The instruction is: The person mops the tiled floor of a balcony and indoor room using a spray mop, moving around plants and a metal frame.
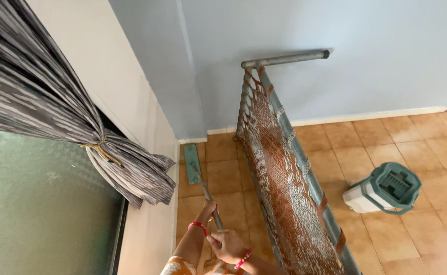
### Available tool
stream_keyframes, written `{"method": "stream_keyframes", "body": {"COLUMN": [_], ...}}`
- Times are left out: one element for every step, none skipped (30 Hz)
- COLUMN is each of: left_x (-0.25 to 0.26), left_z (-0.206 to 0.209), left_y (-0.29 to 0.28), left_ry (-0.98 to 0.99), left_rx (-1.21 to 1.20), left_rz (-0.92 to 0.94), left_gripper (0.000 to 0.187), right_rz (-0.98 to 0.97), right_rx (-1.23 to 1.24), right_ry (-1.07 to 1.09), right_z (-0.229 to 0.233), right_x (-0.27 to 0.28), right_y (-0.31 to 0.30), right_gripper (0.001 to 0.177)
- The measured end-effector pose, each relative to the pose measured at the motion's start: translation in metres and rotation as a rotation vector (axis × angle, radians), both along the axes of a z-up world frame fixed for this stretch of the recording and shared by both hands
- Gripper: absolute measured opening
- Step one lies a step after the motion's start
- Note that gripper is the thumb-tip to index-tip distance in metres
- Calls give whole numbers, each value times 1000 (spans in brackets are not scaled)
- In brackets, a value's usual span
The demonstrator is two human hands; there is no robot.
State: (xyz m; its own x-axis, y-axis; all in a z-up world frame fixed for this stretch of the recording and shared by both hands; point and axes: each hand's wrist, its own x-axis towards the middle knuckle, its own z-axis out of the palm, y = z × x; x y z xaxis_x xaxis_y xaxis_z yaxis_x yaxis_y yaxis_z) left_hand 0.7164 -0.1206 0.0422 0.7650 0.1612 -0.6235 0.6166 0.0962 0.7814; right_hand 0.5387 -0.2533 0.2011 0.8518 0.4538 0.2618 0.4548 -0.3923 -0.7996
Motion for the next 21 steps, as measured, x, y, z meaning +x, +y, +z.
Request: {"method": "stream_keyframes", "body": {"left_x": [-3,-7,-9,-13,-17,-23,-30,-39,-46,-53,-60,-70,-75,-80,-85,-88,-85,-77,-73,-68,-59], "left_z": [-4,-8,-11,-14,-15,-18,-20,-24,-26,-28,-30,-33,-29,-24,-24,-26,-30,-35,-38,-38,-36], "left_y": [-5,-9,-12,-15,-19,-24,-28,-32,-37,-42,-47,-51,-54,-59,-64,-64,-63,-61,-64,-65,-64], "left_ry": [-13,3,-18,-40,-30,-64,-102,-96,-69,-41,-40,33,101,98,94,90,89,111,137,140,178], "left_rx": [45,40,41,41,39,57,75,74,1,-71,-71,-70,-65,-60,-55,-50,-46,-139,-239,-242,-333], "left_rz": [-13,-12,-75,-138,-133,-163,-195,-191,-168,-144,-143,-139,-136,-136,-125,-114,-119,-56,9,6,77], "left_gripper": [4,4,7,10,10,9,11,11,17,24,24,24,24,24,27,30,30,23,16,16,13], "right_rz": [2,-8,-14,-8,-55,-102,-98,-63,-31,-30,26,81,81,68,54,52,-78,-208,-212,-349,-479], "right_rx": [-4,-49,-93,-98,-91,-84,-85,-50,-15,-15,12,39,43,30,18,23,12,0,-3,-88,-174], "right_ry": [16,27,35,48,34,19,25,-7,-42,-39,-37,-34,-37,18,71,66,60,55,57,-261,-580], "right_z": [0,-1,-2,-2,-2,-1,0,2,4,6,8,8,7,4,0,-5,-7,-5,3,14,28], "right_x": [-3,-7,-11,-18,-25,-33,-40,-47,-52,-59,-68,-76,-81,-90,-98,-100,-100,-97,-94,-87,-80], "right_y": [-4,-7,-9,-11,-12,-13,-15,-19,-23,-27,-33,-38,-42,-45,-47,-45,-41,-38,-39,-40,-43], "right_gripper": [20,25,31,31,27,24,24,20,16,16,15,13,13,9,10,10,6,3,3,21,43]}}
